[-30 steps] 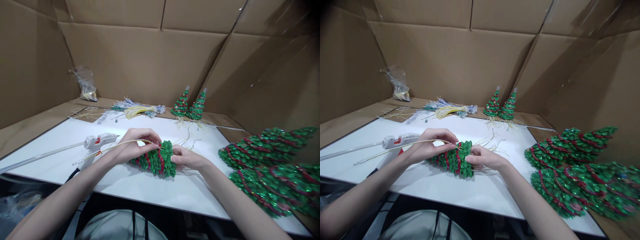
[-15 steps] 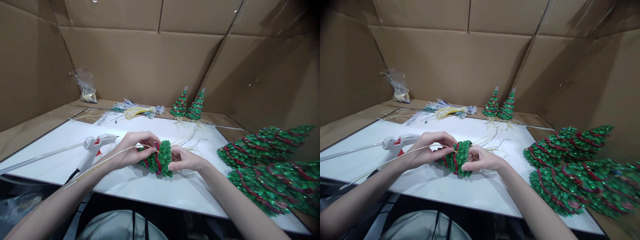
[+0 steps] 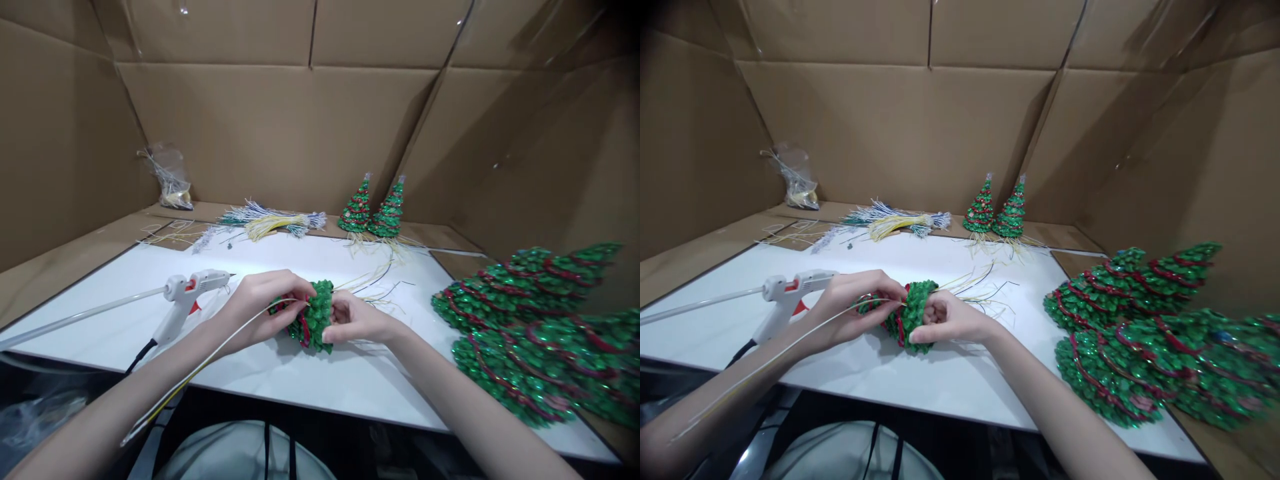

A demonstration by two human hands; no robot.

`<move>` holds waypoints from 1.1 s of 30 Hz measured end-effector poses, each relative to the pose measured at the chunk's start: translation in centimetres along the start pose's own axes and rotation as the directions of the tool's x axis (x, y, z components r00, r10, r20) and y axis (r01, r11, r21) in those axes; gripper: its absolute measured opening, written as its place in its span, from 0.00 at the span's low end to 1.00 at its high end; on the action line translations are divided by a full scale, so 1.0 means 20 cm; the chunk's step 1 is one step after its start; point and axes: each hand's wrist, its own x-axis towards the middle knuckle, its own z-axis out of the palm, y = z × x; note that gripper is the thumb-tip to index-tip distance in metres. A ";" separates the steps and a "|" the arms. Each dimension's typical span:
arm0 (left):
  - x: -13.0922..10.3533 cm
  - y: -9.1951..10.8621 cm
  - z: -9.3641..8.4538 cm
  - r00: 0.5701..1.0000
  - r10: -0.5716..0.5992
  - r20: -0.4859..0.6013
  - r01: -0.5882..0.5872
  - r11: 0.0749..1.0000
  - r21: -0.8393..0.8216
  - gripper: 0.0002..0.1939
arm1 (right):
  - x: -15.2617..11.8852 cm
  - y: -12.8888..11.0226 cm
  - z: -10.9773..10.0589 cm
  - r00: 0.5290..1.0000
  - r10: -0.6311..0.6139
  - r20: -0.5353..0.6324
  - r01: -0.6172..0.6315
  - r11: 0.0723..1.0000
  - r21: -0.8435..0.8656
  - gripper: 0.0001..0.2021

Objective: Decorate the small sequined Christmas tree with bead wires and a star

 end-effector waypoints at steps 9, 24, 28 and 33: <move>0.01 0.05 -0.02 0.998 -0.003 0.062 -0.003 0.996 0.084 0.08 | 0.00 -0.01 0.01 0.999 0.018 -0.030 -0.019 1.000 -0.007 0.20; 0.05 0.01 -0.04 0.980 0.061 0.188 -0.095 0.979 0.181 0.12 | 0.00 0.00 0.02 0.998 0.029 -0.064 -0.029 1.000 0.006 0.22; 0.04 0.01 -0.04 0.974 0.063 0.218 -0.116 0.963 0.242 0.12 | 0.01 -0.01 0.03 0.996 0.023 -0.084 -0.025 0.999 -0.025 0.23; 0.01 0.00 -0.03 0.982 0.062 0.178 -0.100 0.972 0.214 0.09 | 0.01 -0.01 0.04 0.997 0.017 -0.079 -0.021 0.999 -0.046 0.22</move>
